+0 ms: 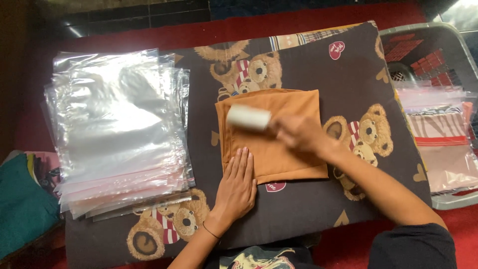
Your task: The person folds a light brown garment on a table, uses a lint roller to remove lint from the fabric, and then places the folded garment into a clear plastic bag.
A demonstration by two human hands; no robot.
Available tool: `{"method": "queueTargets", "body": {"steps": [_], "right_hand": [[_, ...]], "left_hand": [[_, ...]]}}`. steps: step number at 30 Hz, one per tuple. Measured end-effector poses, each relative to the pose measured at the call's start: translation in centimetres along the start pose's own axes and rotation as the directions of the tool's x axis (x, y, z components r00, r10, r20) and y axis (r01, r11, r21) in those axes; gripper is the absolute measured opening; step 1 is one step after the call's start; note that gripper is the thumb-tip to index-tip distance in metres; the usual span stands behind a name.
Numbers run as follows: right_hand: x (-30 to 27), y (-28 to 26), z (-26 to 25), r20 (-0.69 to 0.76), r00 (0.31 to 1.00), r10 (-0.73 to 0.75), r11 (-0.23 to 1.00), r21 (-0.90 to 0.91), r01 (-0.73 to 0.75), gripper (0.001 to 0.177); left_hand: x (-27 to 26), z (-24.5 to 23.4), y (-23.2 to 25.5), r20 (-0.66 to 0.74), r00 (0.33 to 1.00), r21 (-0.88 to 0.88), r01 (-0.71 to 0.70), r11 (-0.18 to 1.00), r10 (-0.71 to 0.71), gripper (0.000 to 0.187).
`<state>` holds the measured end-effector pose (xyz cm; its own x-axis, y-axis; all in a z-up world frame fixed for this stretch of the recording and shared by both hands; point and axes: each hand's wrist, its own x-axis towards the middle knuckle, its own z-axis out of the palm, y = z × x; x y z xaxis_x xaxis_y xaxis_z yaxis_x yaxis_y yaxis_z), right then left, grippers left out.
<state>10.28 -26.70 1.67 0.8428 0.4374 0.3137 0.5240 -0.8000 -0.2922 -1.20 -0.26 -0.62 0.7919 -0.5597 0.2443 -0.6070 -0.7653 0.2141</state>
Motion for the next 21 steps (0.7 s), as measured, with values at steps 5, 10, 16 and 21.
{"method": "queueTargets", "body": {"steps": [5,10,16,21], "right_hand": [[1.8,1.2,4.8,-0.034,0.983,-0.180,0.938,-0.306,0.161,0.027],[5.5,2.0,2.3,0.000,1.000,-0.022,0.975,-0.221,0.022,0.025],[1.6,-1.0,2.1,0.142,0.989,-0.039,0.999,-0.010,0.041,0.026],[-5.3,-3.4,5.7,0.250,0.963,-0.097,0.992,-0.049,0.112,0.038]], "left_hand": [[-0.3,0.8,-0.2,0.009,1.000,0.014,-0.014,1.000,0.014,0.064],[-0.3,0.2,-0.4,0.030,0.999,-0.070,-0.017,0.997,0.020,0.064],[2.6,-1.5,-4.3,-0.235,0.958,-0.584,-0.005,0.812,-0.162,0.047],[7.1,-4.1,-6.5,-0.124,0.983,-0.667,0.021,0.745,-0.139,0.048]]}}
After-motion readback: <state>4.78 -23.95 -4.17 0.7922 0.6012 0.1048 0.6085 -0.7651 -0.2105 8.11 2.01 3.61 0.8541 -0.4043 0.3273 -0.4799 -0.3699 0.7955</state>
